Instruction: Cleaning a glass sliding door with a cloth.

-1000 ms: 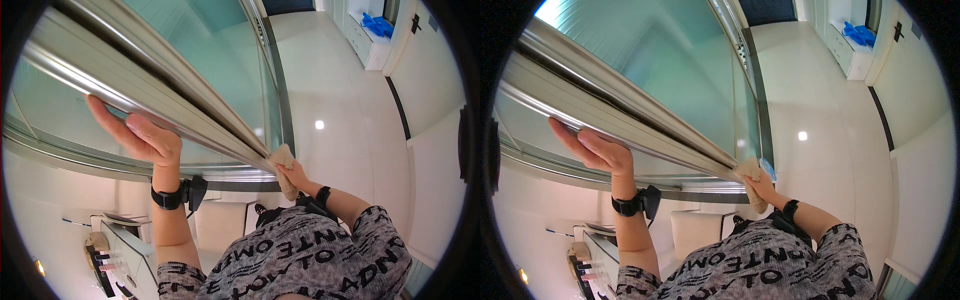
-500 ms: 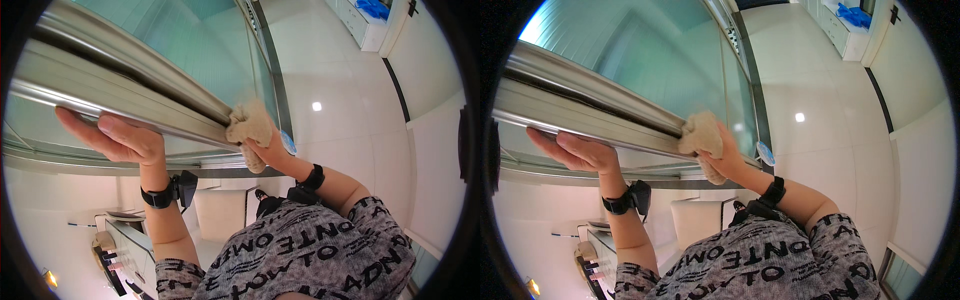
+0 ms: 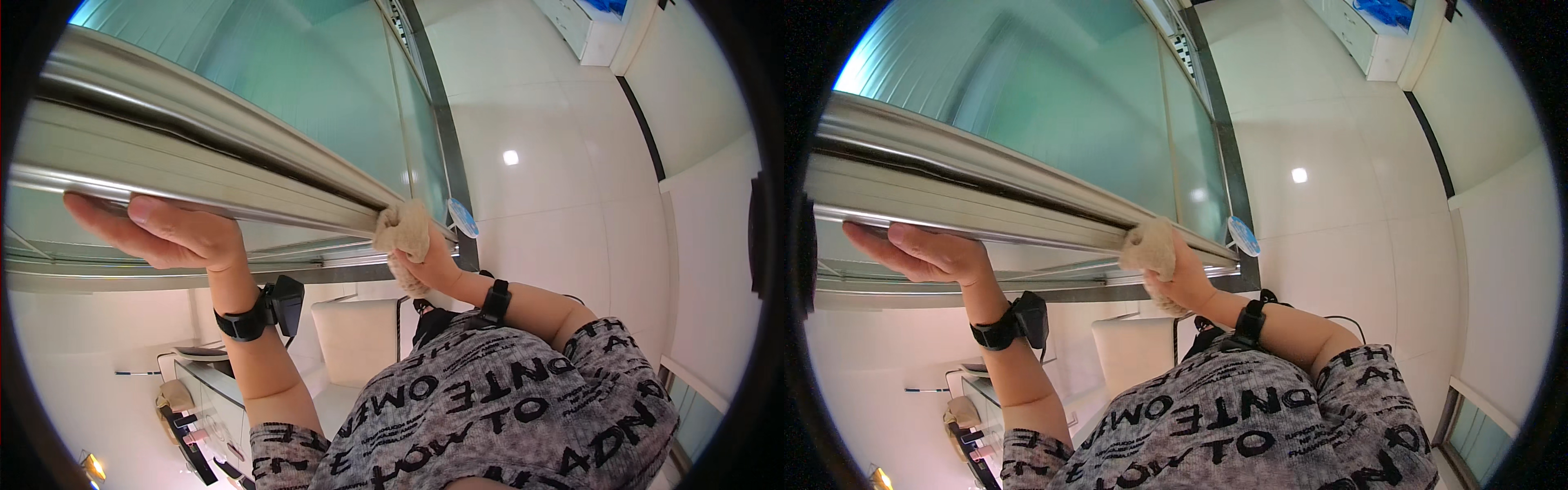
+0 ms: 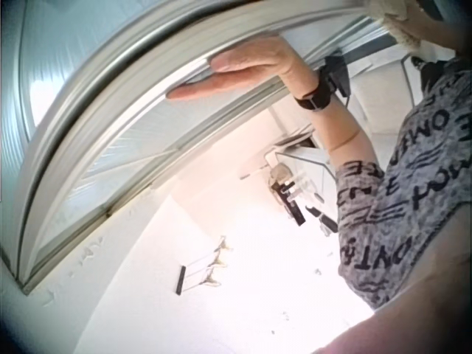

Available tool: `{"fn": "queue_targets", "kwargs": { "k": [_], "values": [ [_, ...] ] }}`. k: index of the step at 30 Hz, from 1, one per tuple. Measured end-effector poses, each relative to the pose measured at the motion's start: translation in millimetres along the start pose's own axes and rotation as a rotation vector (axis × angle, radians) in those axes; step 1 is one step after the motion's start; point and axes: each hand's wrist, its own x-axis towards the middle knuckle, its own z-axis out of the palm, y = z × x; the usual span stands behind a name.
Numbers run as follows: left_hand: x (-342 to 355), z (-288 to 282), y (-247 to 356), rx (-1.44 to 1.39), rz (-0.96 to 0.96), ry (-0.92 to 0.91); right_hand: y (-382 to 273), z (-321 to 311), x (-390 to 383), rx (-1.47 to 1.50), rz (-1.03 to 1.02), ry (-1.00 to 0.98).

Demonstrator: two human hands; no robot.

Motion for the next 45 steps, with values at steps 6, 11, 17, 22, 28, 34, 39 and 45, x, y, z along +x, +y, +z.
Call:
{"fn": "queue_targets", "kwargs": {
  "k": [6,11,17,22,28,34,39,45],
  "values": [
    [4,-11,-4,0.098,0.025,-0.026,137,-34,-63,-0.051,0.781,-0.170],
    [10,-6,2,0.116,0.038,-0.007,142,-22,-52,0.500,1.057,0.079],
    [14,-17,3,0.171,0.075,-0.044,58,-14,-18,0.368,0.870,0.015],
    [13,-21,1,0.191,0.101,-0.024,4,-21,9,0.283,0.540,-0.133],
    [14,-23,2,0.226,0.099,-0.033,68,-31,-10,-0.034,0.555,-0.163],
    [13,-25,1,0.223,0.088,-0.029,-25,-12,29,0.125,0.278,-0.070],
    [19,-27,7,0.232,0.096,-0.022,-70,-11,54,0.159,-0.029,-0.086],
    [12,-29,4,0.229,0.088,-0.003,16,-28,10,-0.091,0.296,-0.161]
  ]
}}
